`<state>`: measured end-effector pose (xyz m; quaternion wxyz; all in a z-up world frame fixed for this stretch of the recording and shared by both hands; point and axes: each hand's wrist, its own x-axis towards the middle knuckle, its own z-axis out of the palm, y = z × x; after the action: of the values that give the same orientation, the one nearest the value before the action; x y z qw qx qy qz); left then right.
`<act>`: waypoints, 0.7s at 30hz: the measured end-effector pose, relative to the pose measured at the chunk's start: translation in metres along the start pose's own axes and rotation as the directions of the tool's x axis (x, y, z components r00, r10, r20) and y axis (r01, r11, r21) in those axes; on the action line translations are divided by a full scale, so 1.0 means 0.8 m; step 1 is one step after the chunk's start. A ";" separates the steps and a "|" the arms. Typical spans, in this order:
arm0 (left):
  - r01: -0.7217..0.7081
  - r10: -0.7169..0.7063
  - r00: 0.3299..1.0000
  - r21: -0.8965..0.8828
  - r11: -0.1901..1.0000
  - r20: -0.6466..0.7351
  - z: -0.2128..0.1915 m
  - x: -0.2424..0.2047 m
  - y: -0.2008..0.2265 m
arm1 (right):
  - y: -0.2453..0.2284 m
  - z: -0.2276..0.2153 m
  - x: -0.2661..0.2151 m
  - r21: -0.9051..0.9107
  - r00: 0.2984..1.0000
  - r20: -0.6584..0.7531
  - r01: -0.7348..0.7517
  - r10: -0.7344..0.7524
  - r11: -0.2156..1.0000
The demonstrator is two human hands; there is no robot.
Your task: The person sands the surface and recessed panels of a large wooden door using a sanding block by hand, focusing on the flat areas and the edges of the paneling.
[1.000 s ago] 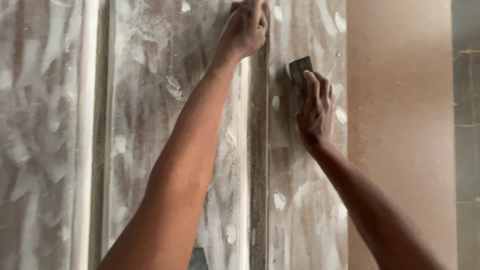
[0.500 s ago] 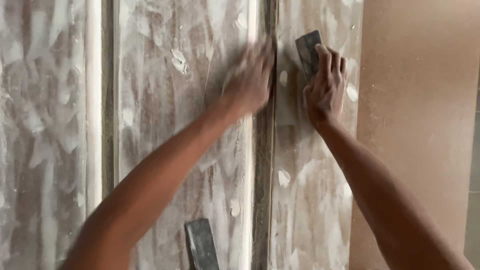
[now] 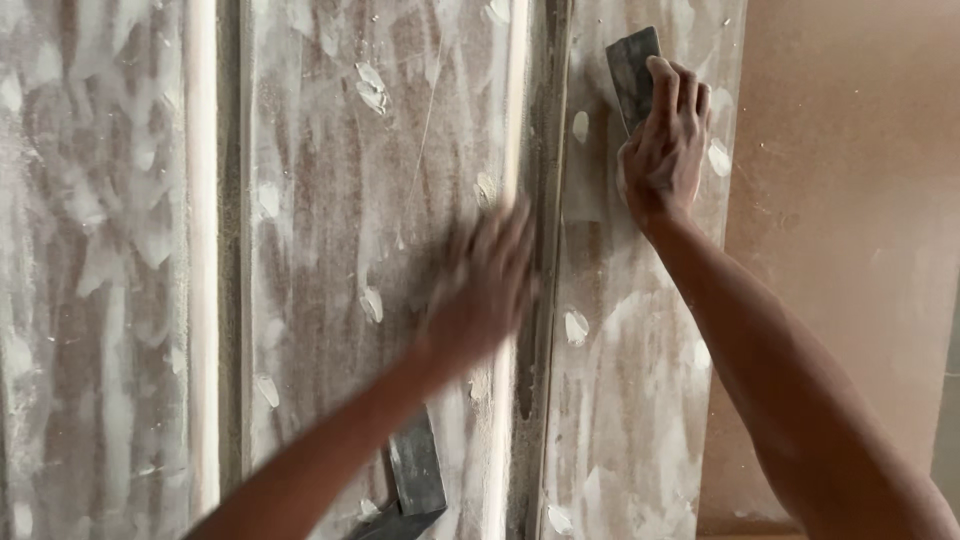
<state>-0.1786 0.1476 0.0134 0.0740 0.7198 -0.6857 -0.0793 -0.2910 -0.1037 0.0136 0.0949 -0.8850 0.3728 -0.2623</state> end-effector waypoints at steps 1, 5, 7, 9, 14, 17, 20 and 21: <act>-0.011 0.014 0.999 0.097 0.995 -0.033 -0.002 0.048 -0.018 | 0.001 0.000 0.000 -0.008 1.000 0.011 -0.004 0.004 1.000; -0.041 0.043 0.998 0.036 0.999 -0.049 0.003 0.156 -0.057 | 0.010 0.004 -0.006 -0.018 0.999 -0.023 0.046 -0.047 0.999; -0.042 0.047 0.973 0.027 0.999 -0.228 0.011 0.152 -0.049 | 0.011 0.005 -0.003 0.004 0.999 -0.009 0.038 -0.038 0.999; -0.052 0.052 0.998 -0.015 0.999 -0.034 0.012 0.097 -0.025 | 0.009 0.003 -0.002 0.009 0.999 -0.016 0.030 -0.030 1.000; -0.145 0.082 0.981 -0.391 0.909 -0.175 -0.006 -0.065 0.050 | 0.010 0.004 -0.007 -0.001 0.999 -0.028 0.024 -0.024 1.000; -0.103 0.028 0.990 -0.559 0.823 -0.142 -0.005 -0.086 0.062 | 0.018 0.008 -0.011 -0.008 0.999 0.020 -0.026 0.026 1.000; 0.034 -0.007 0.999 -0.584 0.811 0.047 -0.001 -0.048 0.042 | 0.019 0.013 -0.013 -0.081 0.994 -0.061 0.091 -0.096 0.993; 0.016 -0.086 0.989 -0.495 0.869 -0.118 -0.001 -0.030 0.034 | 0.020 0.015 -0.011 -0.023 1.000 -0.022 0.018 -0.019 1.000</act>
<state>-0.2061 0.1700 0.0201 0.2993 0.6987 -0.6169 -0.2040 -0.2998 -0.1088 -0.0056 0.0782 -0.8865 0.3686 -0.2687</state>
